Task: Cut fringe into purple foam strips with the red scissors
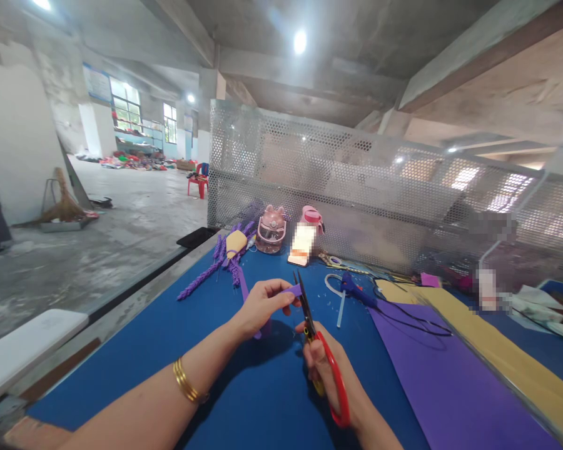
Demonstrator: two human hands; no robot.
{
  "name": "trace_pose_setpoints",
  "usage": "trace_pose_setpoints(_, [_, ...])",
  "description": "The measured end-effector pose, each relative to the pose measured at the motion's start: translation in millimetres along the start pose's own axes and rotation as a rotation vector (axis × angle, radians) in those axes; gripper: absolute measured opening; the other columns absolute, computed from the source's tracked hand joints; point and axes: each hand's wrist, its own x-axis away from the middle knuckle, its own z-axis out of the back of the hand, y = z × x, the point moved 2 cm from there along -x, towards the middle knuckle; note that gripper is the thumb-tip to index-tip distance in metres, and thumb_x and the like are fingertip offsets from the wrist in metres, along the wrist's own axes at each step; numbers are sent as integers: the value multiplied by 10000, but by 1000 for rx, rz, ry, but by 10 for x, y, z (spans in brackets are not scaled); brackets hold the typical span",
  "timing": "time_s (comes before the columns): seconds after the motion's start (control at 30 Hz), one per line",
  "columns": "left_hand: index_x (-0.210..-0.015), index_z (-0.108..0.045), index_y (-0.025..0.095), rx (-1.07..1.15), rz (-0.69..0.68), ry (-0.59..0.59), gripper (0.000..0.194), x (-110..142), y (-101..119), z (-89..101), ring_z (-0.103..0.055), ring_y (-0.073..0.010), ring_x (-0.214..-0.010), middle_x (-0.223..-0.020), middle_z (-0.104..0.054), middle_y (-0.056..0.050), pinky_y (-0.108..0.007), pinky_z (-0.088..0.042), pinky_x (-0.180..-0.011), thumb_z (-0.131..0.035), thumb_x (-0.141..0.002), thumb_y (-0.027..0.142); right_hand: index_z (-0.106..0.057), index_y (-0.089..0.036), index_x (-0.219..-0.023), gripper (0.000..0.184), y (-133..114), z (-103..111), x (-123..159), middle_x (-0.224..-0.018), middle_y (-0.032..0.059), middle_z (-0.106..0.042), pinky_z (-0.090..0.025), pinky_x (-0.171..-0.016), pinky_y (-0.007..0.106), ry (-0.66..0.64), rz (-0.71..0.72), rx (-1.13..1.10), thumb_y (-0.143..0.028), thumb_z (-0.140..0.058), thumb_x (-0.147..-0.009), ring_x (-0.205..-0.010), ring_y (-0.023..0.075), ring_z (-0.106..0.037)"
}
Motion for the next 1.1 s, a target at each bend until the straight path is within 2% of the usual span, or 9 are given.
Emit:
trace_pose_setpoints(0.17, [-768, -624, 119, 5, 2, 2, 211, -4, 2, -5, -519, -91, -561, -724, -644, -38, -229, -409, -589, -597, -731, 325, -475, -173, -1083, 689, 80, -25, -14, -568, -74, -352, -337, -392, 190, 33, -10, -127, -755, -302, -758, -408, 68, -311])
trace_pose_setpoints(0.33, [-737, -608, 117, 24, 10, 8, 217, -16, -24, -5, -517, -88, -548, -694, -643, -37, -229, -413, -585, -594, -735, 334, -463, -180, -1102, 655, 93, -10, 1, -588, -70, -346, -304, -403, 179, -3, -6, -42, -730, -319, -777, -449, 76, -310])
trace_pose_setpoints(0.53, [-716, -605, 125, 21, 26, 18, 235, -17, -14, -8, -514, -87, -542, -676, -640, -29, -230, -416, -586, -599, -726, 360, -455, -197, -1118, 589, 110, -3, 17, -604, -70, -291, -236, -389, 164, 3, 8, 48, -683, -313, -817, -486, 83, -246])
trace_pose_setpoints(0.93, [-699, -598, 129, 33, 31, 25, 238, -18, -8, -8, -509, -88, -541, -661, -640, -28, -228, -410, -578, -607, -716, 365, -435, -209, -1131, 557, 71, 8, 28, -606, -77, -261, -212, -370, 157, -14, 2, 56, -662, -305, -835, -465, 76, -231])
trace_pose_setpoints(1.1, [-698, -600, 124, 33, 37, 23, 240, -17, 5, -13, -508, -88, -542, -665, -639, -32, -230, -408, -582, -608, -713, 363, -450, -190, -1102, 614, 27, 6, 26, -603, -72, -287, -261, -389, 165, -34, 11, 44, -703, -287, -808, -470, 79, -277])
